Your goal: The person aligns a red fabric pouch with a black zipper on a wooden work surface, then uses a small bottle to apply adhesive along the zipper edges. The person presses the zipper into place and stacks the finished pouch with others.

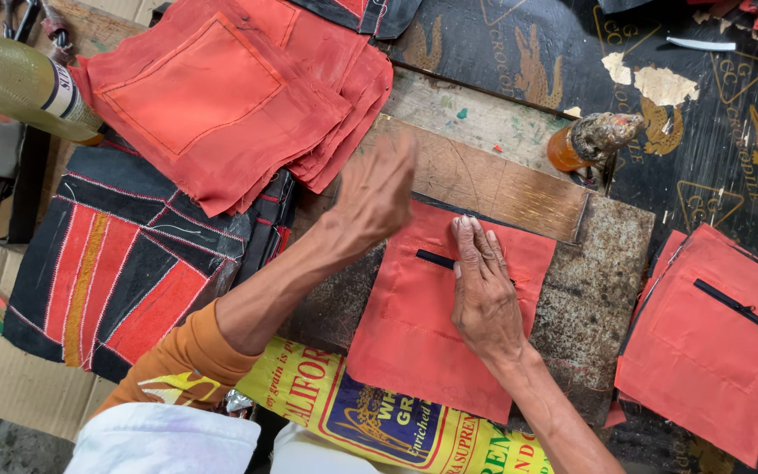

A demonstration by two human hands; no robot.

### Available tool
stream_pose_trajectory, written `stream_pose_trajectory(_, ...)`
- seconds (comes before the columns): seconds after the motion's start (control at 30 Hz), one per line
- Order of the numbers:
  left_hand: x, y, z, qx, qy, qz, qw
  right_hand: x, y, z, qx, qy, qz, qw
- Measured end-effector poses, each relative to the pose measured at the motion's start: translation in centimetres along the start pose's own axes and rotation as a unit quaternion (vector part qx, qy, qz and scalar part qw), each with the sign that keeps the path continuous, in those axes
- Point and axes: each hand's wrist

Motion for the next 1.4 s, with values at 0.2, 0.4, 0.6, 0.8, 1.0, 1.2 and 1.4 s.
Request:
stream_pose_trajectory(0.2,6.5,-0.4,-2.9,0.064,-0.174,-0.002,0.983,0.1,0.4,-0.1,-0.02,0.003,0.002,1.0)
stream_pose_trajectory(0.4,6.8,-2.7,-1.2,-0.011,-0.127,0.032,0.991,0.3,0.4,0.1,-0.028,0.005,-0.006,1.0)
stream_pose_trajectory(0.6,9.1,-5.5,-5.7,0.041,-0.208,0.025,0.977,1.5,3.1,-1.0,-0.104,-0.129,-0.156,0.974)
stream_pose_trajectory(0.8,10.4,-9.0,-6.7,-0.017,-0.23,-0.029,0.973,1.9,6.8,-5.2,-0.16,-0.255,-0.141,0.943)
stream_pose_trajectory(1.0,10.3,-8.3,-7.0,-0.025,-0.215,-0.02,0.976,2.6,6.3,-6.0,-0.158,-0.232,-0.167,0.945)
stream_pose_trajectory(1.2,10.2,-7.5,-7.6,-0.017,-0.195,-0.018,0.98,3.2,6.5,-6.1,-0.224,-0.195,-0.213,0.931)
stream_pose_trajectory(1.4,10.3,-7.4,-7.5,-0.016,-0.21,-0.012,0.978,1.9,6.4,-8.4,-0.238,-0.302,-0.183,0.905)
Point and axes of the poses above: each hand's wrist, its own x-axis away from the middle knuckle, its own y-axis out of the back of the hand, z = x × y, and after that the axes turned 3 degrees about y, right-handed
